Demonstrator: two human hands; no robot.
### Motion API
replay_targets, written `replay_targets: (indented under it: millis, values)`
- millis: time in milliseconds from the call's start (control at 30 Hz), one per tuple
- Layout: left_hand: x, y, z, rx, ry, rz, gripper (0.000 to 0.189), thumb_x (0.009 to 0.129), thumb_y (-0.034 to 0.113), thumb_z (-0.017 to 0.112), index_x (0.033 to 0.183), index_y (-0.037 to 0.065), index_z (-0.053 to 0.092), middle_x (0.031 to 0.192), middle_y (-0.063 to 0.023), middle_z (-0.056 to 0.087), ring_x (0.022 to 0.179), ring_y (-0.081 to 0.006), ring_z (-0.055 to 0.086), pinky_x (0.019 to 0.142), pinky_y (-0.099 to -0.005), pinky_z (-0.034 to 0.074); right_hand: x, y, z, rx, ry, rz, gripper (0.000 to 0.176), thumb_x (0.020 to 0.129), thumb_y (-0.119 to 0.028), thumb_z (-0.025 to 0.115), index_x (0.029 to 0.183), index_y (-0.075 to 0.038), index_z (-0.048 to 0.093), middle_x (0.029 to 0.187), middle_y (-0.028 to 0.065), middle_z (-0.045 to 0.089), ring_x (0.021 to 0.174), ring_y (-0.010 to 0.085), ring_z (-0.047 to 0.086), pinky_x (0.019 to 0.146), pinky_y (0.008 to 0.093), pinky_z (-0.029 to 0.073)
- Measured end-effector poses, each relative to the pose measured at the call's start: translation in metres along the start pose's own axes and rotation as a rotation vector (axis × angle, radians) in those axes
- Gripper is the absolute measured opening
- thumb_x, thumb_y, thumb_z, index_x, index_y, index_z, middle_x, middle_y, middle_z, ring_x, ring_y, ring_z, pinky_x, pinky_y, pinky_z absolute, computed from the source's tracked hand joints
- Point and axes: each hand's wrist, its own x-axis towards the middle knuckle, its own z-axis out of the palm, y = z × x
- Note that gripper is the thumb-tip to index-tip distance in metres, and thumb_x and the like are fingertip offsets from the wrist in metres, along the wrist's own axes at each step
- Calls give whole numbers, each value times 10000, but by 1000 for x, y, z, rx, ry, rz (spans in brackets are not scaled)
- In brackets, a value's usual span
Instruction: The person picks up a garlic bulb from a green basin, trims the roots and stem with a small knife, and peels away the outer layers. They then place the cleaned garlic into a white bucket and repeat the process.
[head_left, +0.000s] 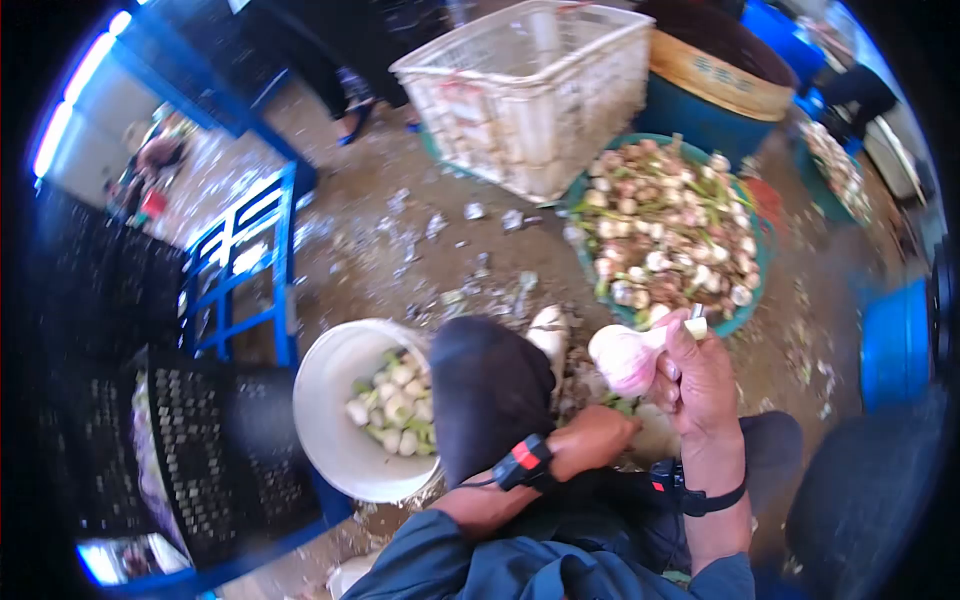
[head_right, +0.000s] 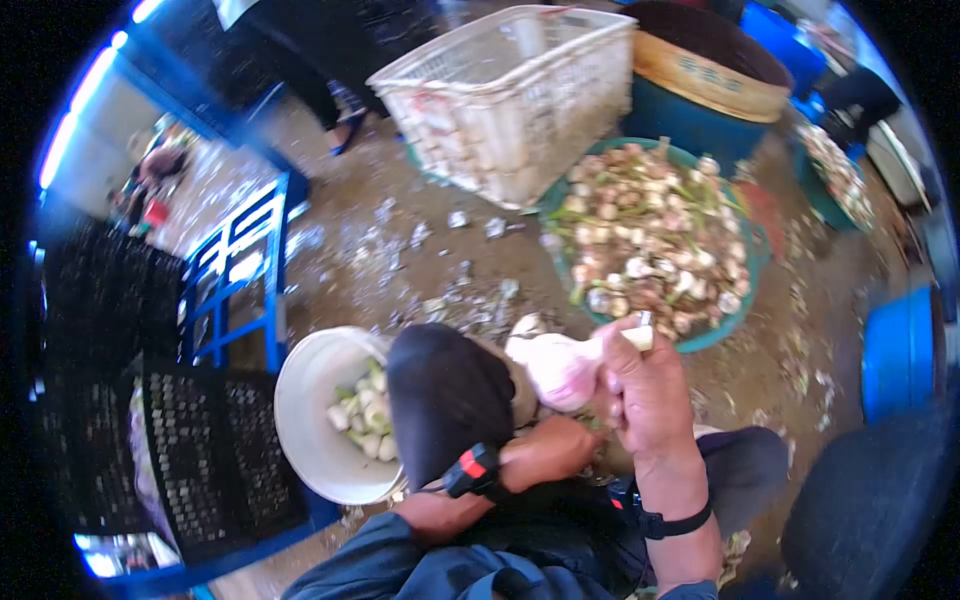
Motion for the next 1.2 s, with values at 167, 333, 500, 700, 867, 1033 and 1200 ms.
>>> replay_targets:
  millis: [167, 333, 500, 700, 867, 1033, 1200]
  values:
    - [-19, 0, -7, -93, -9, -155, 214, 787, 76, 540, 976, 0, 605, 741, -210, 618, 694, -354, 634, 614, -442, 497, 0, -6, 90, -95, -453, -32, 392, 820, -232, 719, 1065, -9, 510, 626, -12, 499, 448, 46, 421, 399, 177, 323]
    - [-7, 4, -9, -152, -14, -59, 232, 810, 168, 583, 996, 30, 567, 765, -212, 617, 737, -400, 611, 624, -490, 469, 11, -69, 46, -207, -247, -75, 170, 894, -200, 627, 921, -40, 576, 601, -30, 481, 423, 26, 396, 379, 165, 305]
    - [-4, 11, -17, -159, 7, 24, 315, 824, 222, 613, 1062, 25, 552, 783, -200, 627, 743, -405, 608, 617, -486, 470, -35, -158, -36, -430, 51, -227, 168, 885, -204, 614, 915, -46, 566, 610, -11, 485, 407, 30, 384, 350, 163, 285]
    - [0, 16, -11, -145, -84, 5, 359, 825, 236, 624, 1105, 23, 552, 835, -199, 637, 777, -388, 613, 645, -469, 483, -87, -185, -166, -343, 295, -280, 189, 899, -236, 595, 922, -55, 545, 604, 7, 480, 413, 70, 427, 322, 194, 293]
    - [5, 21, -19, -170, -91, -20, 354, 825, 240, 625, 1105, 35, 554, 896, -185, 636, 815, -382, 612, 665, -457, 488, -60, -119, -327, -1102, 839, 163, 128, 877, -147, 535, 961, -56, 568, 700, 60, 560, 496, 152, 555, 343, 281, 411]
    - [9, 15, -13, -166, -121, -69, 354, 832, 252, 623, 1110, 44, 553, 940, -182, 637, 835, -388, 610, 687, -455, 492, -13, -124, -289, -1148, 638, 137, 191, 866, -176, 547, 984, -29, 579, 760, 46, 584, 557, 118, 562, 426, 272, 453]
    - [19, 13, -11, -125, -50, -52, 279, 861, 224, 573, 1059, 29, 560, 884, -169, 645, 747, -321, 642, 607, -433, 499, 56, -139, -302, -1397, 402, -61, 196, 797, -177, 633, 917, -24, 616, 728, 77, 610, 658, 156, 592, 594, 320, 482]
